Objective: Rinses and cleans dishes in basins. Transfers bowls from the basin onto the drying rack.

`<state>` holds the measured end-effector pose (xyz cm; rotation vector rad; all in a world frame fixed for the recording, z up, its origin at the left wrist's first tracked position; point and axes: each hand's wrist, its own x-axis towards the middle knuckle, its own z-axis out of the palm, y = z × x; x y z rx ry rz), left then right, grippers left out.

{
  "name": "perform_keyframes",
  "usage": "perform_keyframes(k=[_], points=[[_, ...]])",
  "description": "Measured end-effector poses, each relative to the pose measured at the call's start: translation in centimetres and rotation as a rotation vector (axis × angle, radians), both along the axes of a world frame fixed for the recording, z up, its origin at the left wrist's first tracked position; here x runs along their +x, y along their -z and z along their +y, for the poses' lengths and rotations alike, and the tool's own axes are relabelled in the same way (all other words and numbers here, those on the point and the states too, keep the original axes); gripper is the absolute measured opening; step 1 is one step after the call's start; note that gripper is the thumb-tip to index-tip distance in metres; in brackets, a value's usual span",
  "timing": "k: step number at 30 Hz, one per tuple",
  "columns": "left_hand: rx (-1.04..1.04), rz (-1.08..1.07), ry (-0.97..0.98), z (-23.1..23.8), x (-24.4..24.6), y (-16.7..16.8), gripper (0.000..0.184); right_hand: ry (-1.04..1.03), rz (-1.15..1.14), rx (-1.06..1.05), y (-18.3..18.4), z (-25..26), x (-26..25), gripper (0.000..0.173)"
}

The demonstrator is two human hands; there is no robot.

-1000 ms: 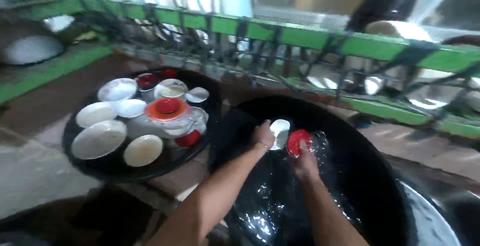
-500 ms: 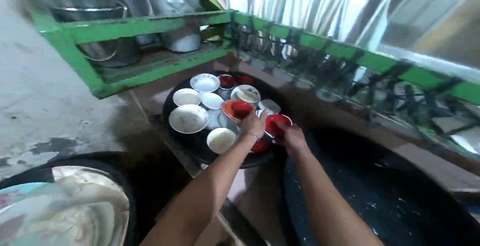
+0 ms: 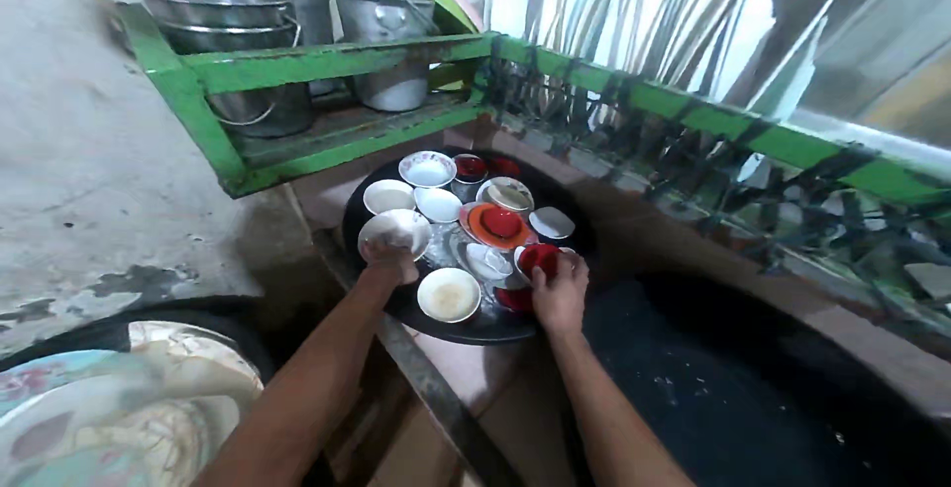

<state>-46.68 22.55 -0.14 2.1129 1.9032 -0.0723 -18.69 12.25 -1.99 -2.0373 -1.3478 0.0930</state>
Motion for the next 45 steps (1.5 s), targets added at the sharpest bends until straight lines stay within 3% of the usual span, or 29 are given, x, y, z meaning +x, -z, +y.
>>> perform_keyframes(k=[3,5,7,10,12,15,22,24,27,29,32,35,37,39,42,45], points=[[0.029,0.035,-0.001,-0.6,0.9,0.8,0.060,-0.110,-0.255,-0.116,0.2,-0.3,-0.5,0.051],[0.063,0.043,-0.004,-1.0,1.7,0.6,0.045,-0.221,-0.315,-0.316,-0.4,-0.2,-0.7,0.048],[0.108,0.018,0.042,-0.4,1.6,1.3,0.055,-0.304,-0.286,-0.545,-1.7,0.2,-0.8,0.050],[0.106,-0.046,0.072,0.1,1.2,2.2,0.081,-0.335,-0.235,-0.612,-1.9,0.6,-0.5,0.058],[0.093,-0.044,0.058,-0.7,1.7,1.6,0.065,-0.322,-0.223,-0.588,-1.9,0.6,-0.6,0.061],[0.107,-0.026,-0.043,-1.3,2.4,0.5,0.038,-0.282,-0.139,-0.431,-1.2,0.2,-0.6,0.048],[0.380,-0.457,-0.240,-1.9,3.5,-2.5,0.051,-0.267,0.185,-0.027,-2.4,0.8,0.7,0.029],[0.472,-0.497,-0.070,-3.0,5.0,-3.3,0.045,-0.306,0.424,0.023,-4.0,1.4,-0.2,0.036],[0.761,-0.466,0.445,-4.3,7.4,-2.0,0.027,-0.365,0.982,-0.115,-6.4,2.6,-1.9,0.068],[0.865,-0.465,0.761,-3.4,9.1,-1.0,0.020,-0.321,1.110,-0.152,-6.7,3.6,-1.6,0.066],[0.693,-0.616,0.960,-0.3,10.7,-0.5,0.034,-0.094,0.890,-0.124,-6.1,3.5,-0.1,0.033],[0.430,-0.913,0.659,5.9,11.8,-1.3,0.037,-0.004,0.457,-0.075,-5.8,2.6,2.3,0.035],[0.283,-0.821,0.314,11.4,13.1,-2.7,0.037,0.004,0.234,0.003,-5.6,1.7,3.3,0.042],[0.127,-0.640,0.105,16.6,15.0,-2.8,0.039,-0.008,0.133,0.120,-4.9,0.9,4.1,0.043],[-0.130,-0.430,0.109,20.3,17.5,-1.7,0.042,-0.013,0.026,0.284,-4.0,0.0,4.7,0.041],[-0.124,-0.373,0.104,20.5,19.0,-0.5,0.048,-0.026,-0.076,0.369,-3.4,-0.8,4.9,0.044]])
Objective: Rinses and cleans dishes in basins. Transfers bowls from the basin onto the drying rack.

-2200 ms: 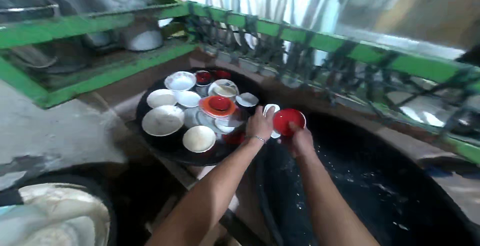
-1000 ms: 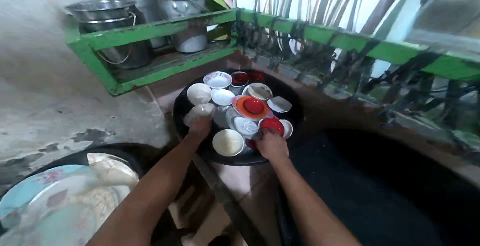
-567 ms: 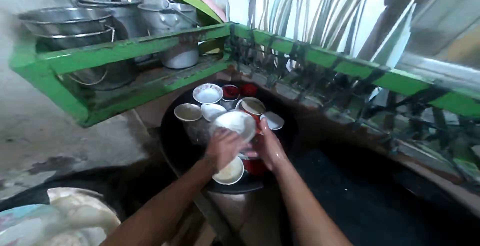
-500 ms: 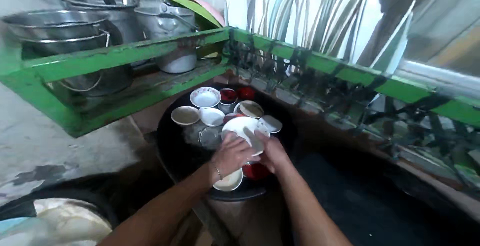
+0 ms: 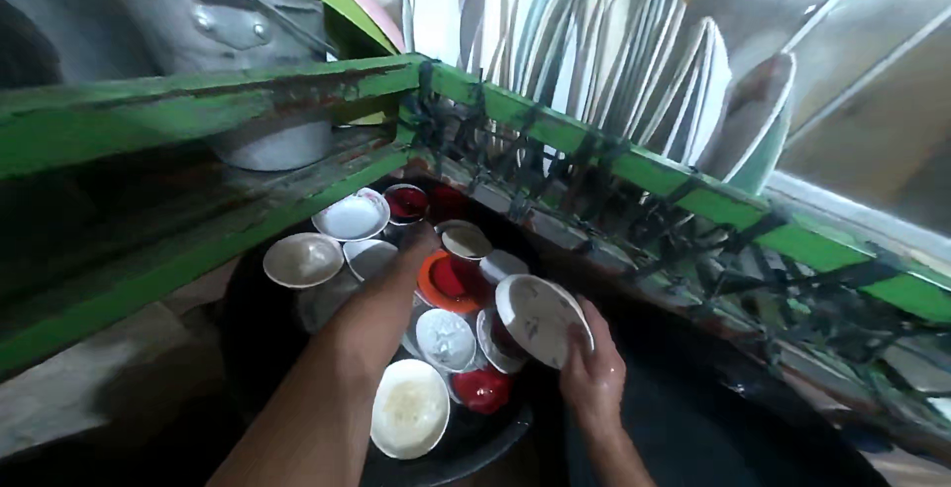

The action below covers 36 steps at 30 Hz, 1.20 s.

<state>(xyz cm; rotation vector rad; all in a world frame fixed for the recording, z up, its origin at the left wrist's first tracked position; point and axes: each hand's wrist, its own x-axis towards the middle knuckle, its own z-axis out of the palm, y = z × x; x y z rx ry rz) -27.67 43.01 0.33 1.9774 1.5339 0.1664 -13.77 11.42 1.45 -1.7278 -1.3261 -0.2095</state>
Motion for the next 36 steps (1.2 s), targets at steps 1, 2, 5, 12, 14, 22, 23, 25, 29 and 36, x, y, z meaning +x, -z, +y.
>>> perform_keyframes(k=[1,2,5,12,14,22,23,25,29,36], points=[[0.034,-0.012,-0.015,-0.2,0.2,0.1,0.042,-0.020,-0.054,0.030,0.1,0.0,0.2,0.045],[0.069,-0.054,-0.030,-0.7,0.5,0.0,0.037,-0.047,-0.110,0.071,0.3,0.2,0.4,0.045],[0.225,-0.169,0.040,-3.0,0.5,-1.7,0.030,-0.125,-0.215,0.182,0.6,1.4,0.8,0.045],[0.558,-0.640,-0.071,-8.0,-4.8,-6.6,0.035,-0.179,0.502,0.112,-1.4,6.0,-2.9,0.045],[0.404,-0.762,-0.138,-9.9,-5.4,-6.5,0.038,-0.180,0.955,0.132,-2.1,7.9,-4.8,0.041],[0.320,-0.424,-0.255,-6.2,-10.5,-5.2,0.053,0.036,1.320,-0.045,0.5,8.6,-5.9,0.038],[0.386,-0.288,-0.337,-4.3,-11.9,-5.1,0.054,0.066,1.317,-0.051,0.5,7.9,-5.8,0.036],[0.319,-0.049,-0.457,-1.7,-14.2,-5.0,0.055,0.096,1.336,-0.002,0.1,6.6,-5.4,0.032],[0.055,0.160,-0.493,1.3,-15.3,-3.2,0.049,0.133,1.266,0.116,-0.2,4.5,-4.3,0.027],[0.568,-0.294,-0.394,-1.4,-13.1,-3.8,0.034,0.025,1.071,0.175,0.4,3.8,-3.6,0.037]])
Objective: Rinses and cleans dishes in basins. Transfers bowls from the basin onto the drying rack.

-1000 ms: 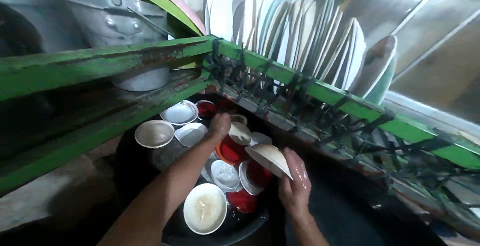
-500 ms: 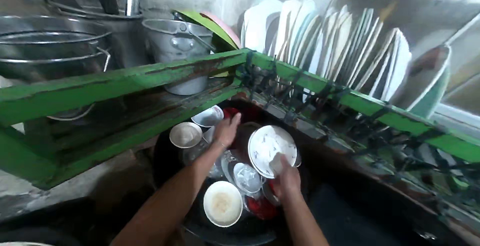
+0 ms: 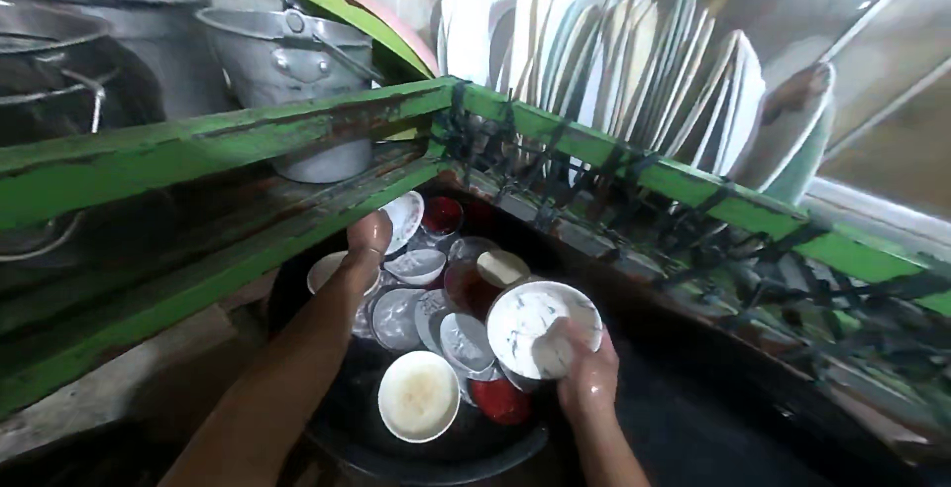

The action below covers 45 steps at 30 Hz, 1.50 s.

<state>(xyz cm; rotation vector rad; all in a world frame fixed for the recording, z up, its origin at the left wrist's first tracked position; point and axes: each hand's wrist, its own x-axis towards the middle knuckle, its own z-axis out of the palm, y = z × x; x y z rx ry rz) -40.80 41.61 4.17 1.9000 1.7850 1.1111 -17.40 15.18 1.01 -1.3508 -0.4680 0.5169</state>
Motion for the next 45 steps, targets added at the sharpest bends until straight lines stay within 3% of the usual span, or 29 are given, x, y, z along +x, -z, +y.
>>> perform_keyframes(k=[2,4,9,13,15,18,22,25,30,35,38,41,45], points=[[0.122,-0.036,0.062,-2.8,0.8,-1.7,0.033,-0.040,-0.002,0.016,-0.4,0.7,-0.9,0.035],[0.117,-0.168,0.152,-5.9,2.2,-3.4,0.036,-0.071,0.097,0.052,-0.8,1.9,-2.1,0.036],[-0.210,-0.554,0.348,-11.5,6.5,-2.3,0.039,-0.183,0.461,0.171,0.0,4.3,-3.0,0.040],[-0.550,-0.741,0.548,-12.6,8.6,-1.4,0.066,-0.291,0.548,0.041,0.2,3.2,-1.3,0.054],[-0.511,-0.589,0.614,-10.2,9.2,-0.9,0.066,-0.214,0.500,-0.024,0.4,2.4,-0.5,0.049],[-0.401,-0.098,0.517,-4.5,10.7,1.1,0.037,-0.087,0.408,-0.048,0.7,0.7,-0.2,0.035],[-0.572,0.304,0.448,-1.7,13.2,2.5,0.043,-0.055,0.397,-0.022,-0.5,-1.5,-0.3,0.034],[-0.586,0.322,0.472,0.2,13.9,4.8,0.050,-0.031,0.381,-0.031,-1.0,-2.6,-0.3,0.036],[-0.485,0.291,0.422,-0.5,14.8,5.2,0.039,0.009,0.338,0.010,-0.6,-2.6,0.0,0.040],[-0.141,0.294,0.499,-3.8,12.2,0.3,0.041,-0.032,0.214,0.137,0.3,-0.5,0.3,0.049],[0.073,0.108,0.447,-6.0,10.5,-1.7,0.034,-0.086,0.269,0.134,0.2,2.0,-0.3,0.045],[-0.007,-0.234,0.467,-8.1,9.5,-2.7,0.034,-0.153,0.425,0.189,0.6,4.7,-1.0,0.041],[-0.253,-0.464,0.594,-10.2,8.6,-2.6,0.050,-0.279,0.657,0.289,0.5,5.7,-1.9,0.048]])
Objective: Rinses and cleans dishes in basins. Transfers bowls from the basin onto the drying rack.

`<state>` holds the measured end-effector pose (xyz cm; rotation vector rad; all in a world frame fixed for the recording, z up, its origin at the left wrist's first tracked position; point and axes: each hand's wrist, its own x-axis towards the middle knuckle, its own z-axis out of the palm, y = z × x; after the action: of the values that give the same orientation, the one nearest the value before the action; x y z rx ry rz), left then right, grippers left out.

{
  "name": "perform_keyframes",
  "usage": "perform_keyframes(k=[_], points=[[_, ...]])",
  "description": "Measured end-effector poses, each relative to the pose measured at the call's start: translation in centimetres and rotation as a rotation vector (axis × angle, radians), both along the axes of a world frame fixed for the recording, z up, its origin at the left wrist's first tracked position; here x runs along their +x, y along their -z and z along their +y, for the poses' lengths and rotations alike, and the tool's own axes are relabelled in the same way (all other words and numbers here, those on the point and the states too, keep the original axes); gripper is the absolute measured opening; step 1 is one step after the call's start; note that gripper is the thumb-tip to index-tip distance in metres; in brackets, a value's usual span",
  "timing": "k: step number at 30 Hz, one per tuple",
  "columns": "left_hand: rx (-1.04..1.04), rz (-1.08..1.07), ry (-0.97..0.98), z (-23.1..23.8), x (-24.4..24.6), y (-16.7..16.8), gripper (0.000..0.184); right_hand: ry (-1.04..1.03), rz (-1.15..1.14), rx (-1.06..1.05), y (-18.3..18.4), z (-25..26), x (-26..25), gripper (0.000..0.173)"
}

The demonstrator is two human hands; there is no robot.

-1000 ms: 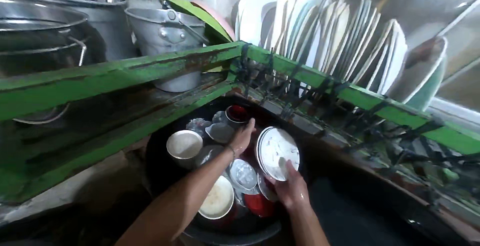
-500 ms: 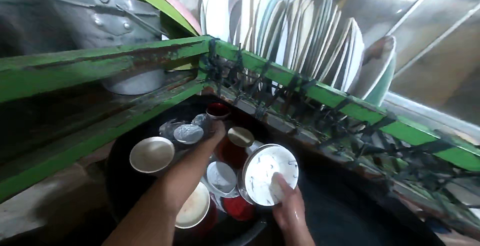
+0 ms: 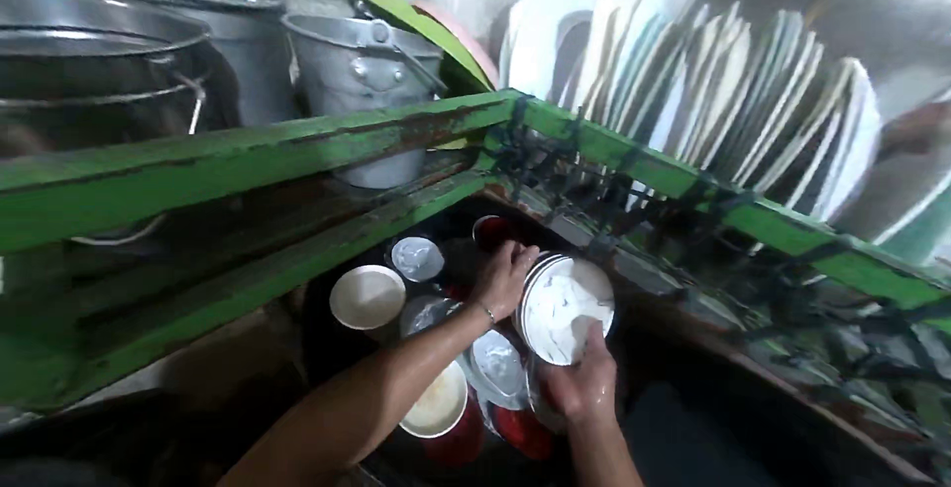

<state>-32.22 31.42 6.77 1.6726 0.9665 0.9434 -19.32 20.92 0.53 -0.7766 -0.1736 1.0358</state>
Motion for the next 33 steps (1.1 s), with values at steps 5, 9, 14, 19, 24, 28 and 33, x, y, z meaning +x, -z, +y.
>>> perform_keyframes(k=[5,9,14,19,24,28,33], points=[[-0.078,0.266,-0.043,6.5,-0.8,2.0,0.052,0.057,-0.088,-0.207,0.5,-1.0,-0.7,0.033],[-0.165,0.636,-0.201,13.8,-0.9,5.9,0.052,0.090,-0.172,-0.272,0.0,-2.5,-1.2,0.027],[-0.267,0.763,-0.074,15.2,1.7,9.3,0.060,0.108,-0.192,-0.268,0.7,-3.4,-0.8,0.030],[-0.190,0.723,-0.207,13.7,2.5,9.7,0.067,0.145,-0.174,-0.236,1.3,-3.1,0.0,0.033],[0.161,0.608,-0.164,10.8,0.7,5.5,0.043,0.171,-0.193,-0.182,1.6,-2.5,0.8,0.043],[0.437,0.404,-0.226,5.6,-0.6,2.4,0.043,0.101,-0.221,-0.106,1.7,-1.5,0.1,0.042],[0.179,0.005,-0.237,0.0,-0.2,-0.1,0.036,-0.005,-0.109,0.056,1.3,-0.2,-1.1,0.039]])
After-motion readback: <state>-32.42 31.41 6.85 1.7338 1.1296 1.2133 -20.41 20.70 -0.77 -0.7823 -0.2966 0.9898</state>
